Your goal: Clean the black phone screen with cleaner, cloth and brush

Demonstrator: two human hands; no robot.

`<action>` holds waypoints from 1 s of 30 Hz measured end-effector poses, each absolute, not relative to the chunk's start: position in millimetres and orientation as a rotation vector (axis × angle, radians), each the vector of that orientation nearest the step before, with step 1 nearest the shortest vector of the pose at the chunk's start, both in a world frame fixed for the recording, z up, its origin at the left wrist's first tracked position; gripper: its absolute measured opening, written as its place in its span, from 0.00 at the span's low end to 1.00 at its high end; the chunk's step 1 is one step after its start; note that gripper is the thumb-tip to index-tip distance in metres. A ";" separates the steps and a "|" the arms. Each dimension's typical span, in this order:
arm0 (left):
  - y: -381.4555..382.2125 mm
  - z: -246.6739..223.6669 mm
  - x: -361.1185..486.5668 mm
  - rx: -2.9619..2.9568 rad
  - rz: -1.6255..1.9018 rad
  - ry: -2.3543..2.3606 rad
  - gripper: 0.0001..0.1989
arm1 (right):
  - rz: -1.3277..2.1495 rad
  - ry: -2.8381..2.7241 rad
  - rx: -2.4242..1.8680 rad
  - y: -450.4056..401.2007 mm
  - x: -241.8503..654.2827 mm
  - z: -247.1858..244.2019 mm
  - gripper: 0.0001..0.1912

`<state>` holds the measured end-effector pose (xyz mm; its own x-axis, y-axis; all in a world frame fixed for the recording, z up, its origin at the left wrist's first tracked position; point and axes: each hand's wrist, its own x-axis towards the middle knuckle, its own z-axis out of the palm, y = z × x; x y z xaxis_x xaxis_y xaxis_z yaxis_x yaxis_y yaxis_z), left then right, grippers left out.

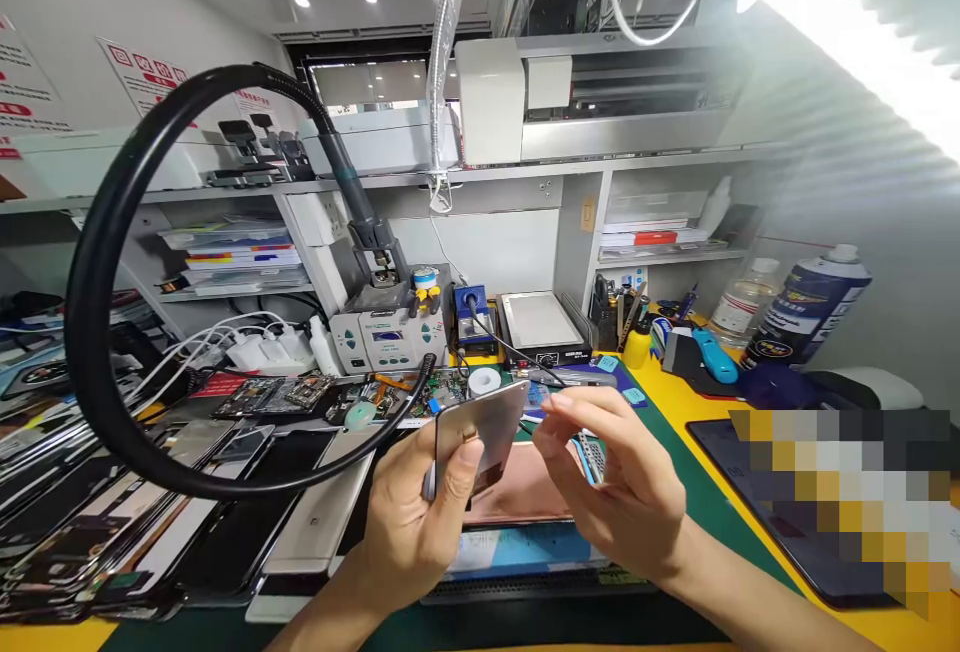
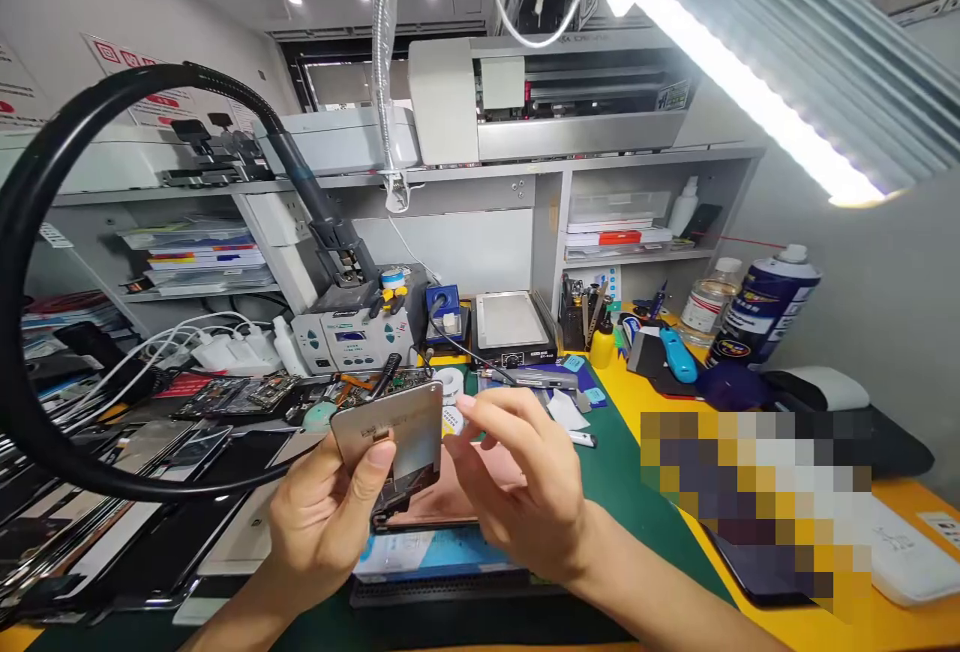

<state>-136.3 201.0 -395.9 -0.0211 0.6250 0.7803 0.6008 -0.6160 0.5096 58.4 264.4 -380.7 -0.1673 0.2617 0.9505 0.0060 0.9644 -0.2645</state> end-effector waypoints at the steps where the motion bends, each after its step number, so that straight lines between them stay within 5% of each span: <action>1: 202.3 -395.0 -135.9 2.246 1.749 1.346 0.11 | 0.185 -1.724 -0.205 263.7 59.3 -380.5 0.30; 9: 208.4 -390.8 -136.6 2.655 1.737 1.168 0.21 | 0.024 -1.764 -0.240 264.7 61.7 -379.5 0.29; 30: 209.0 -391.3 -138.0 2.735 1.752 1.131 0.19 | 0.061 -1.745 -0.171 263.9 63.5 -377.5 0.25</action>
